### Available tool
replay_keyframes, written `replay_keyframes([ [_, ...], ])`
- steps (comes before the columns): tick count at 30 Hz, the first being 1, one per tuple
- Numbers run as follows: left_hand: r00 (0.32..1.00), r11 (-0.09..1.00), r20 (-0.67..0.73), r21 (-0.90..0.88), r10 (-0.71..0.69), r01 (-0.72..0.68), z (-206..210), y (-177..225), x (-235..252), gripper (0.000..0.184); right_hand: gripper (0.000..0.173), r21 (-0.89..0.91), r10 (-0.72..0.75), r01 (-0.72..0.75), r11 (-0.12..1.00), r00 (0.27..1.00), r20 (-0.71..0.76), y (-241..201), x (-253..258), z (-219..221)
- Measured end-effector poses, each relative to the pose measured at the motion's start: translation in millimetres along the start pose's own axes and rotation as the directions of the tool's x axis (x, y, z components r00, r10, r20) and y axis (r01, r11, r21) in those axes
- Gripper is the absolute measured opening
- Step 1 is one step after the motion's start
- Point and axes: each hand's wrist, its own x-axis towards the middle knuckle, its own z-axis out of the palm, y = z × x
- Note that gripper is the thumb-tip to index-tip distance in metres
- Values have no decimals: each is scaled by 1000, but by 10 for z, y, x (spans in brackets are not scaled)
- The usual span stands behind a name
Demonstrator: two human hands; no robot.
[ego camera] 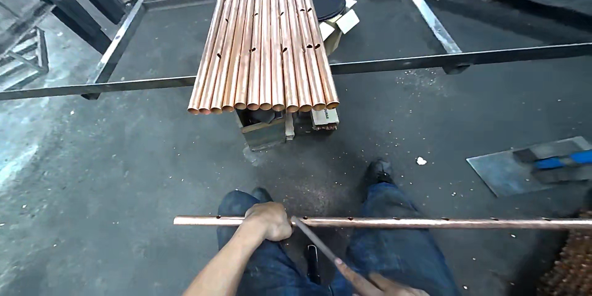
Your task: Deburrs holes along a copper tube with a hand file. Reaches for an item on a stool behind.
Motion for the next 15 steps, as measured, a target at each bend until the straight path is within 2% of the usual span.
replay_keyframes([
  [5,996,998,-57,-3,-68,68,20,46,-73,40,51,-57,107,-108,993,994,-13,-122,697,-56],
  [10,987,995,-123,0,-100,100,88,64,-112,41,51,-23,71,-70,997,996,60,-191,183,-68],
  [13,980,994,-171,22,-104,109,163,93,-117,41,51,-24,98,-98,995,995,17,-173,525,-72],
  [15,975,993,-198,37,-102,111,213,100,-121,39,51,-52,145,-141,989,986,85,-201,832,-155],
])
